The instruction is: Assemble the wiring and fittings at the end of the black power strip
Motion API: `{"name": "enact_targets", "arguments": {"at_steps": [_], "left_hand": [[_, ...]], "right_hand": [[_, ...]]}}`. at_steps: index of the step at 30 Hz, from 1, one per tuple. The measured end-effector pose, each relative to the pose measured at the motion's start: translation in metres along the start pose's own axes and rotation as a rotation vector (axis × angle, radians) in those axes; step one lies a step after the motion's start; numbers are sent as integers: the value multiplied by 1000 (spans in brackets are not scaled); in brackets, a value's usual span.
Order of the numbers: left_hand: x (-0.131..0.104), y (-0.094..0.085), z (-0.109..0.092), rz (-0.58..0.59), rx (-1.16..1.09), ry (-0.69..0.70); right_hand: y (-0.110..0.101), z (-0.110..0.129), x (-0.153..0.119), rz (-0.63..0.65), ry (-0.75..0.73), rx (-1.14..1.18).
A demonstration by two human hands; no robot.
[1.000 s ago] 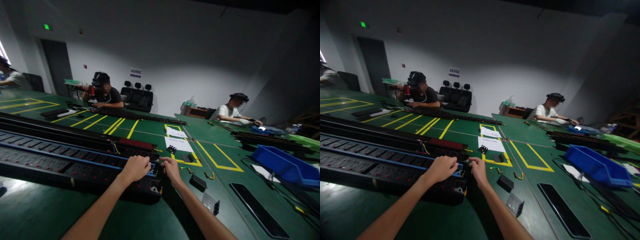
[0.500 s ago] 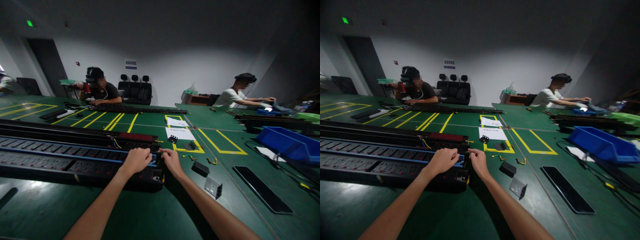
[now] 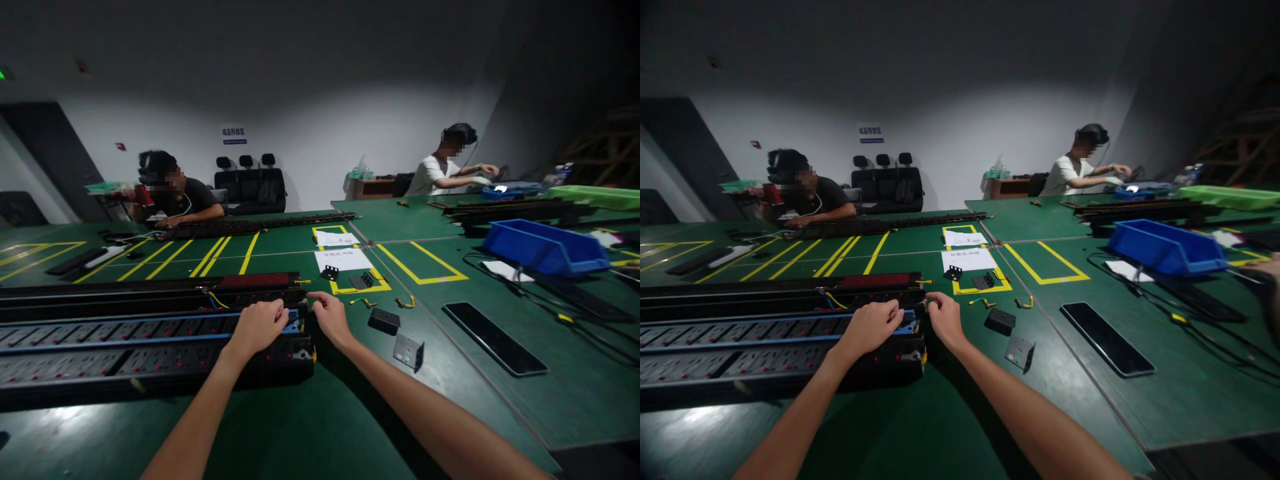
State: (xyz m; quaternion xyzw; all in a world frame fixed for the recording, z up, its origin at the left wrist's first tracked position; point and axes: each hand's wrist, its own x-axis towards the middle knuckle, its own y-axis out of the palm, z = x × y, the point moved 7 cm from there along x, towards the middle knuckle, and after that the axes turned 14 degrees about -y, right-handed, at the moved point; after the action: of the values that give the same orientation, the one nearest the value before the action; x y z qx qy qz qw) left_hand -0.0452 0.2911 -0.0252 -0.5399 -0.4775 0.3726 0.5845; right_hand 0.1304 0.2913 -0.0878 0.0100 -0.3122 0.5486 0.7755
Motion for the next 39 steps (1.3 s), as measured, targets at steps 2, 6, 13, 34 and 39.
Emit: {"name": "enact_targets", "arguments": {"at_steps": [2,6,13,34,39], "left_hand": [[0,-1,0,8,2,-6],[0,-2,-1,21,8,-17],[-1,-2,-1,19,12,-15],[1,0,0,3,2,0],[1,1,1,6,-2,3]], "right_hand": [[-2,1,0,-10,3,-23],[-1,3,0,23,-8,-57],[2,2,1,49,-50,-70],[-19,-10,20,-85,-147,-196],[-12,-14,29,85,-271,-331]]}}
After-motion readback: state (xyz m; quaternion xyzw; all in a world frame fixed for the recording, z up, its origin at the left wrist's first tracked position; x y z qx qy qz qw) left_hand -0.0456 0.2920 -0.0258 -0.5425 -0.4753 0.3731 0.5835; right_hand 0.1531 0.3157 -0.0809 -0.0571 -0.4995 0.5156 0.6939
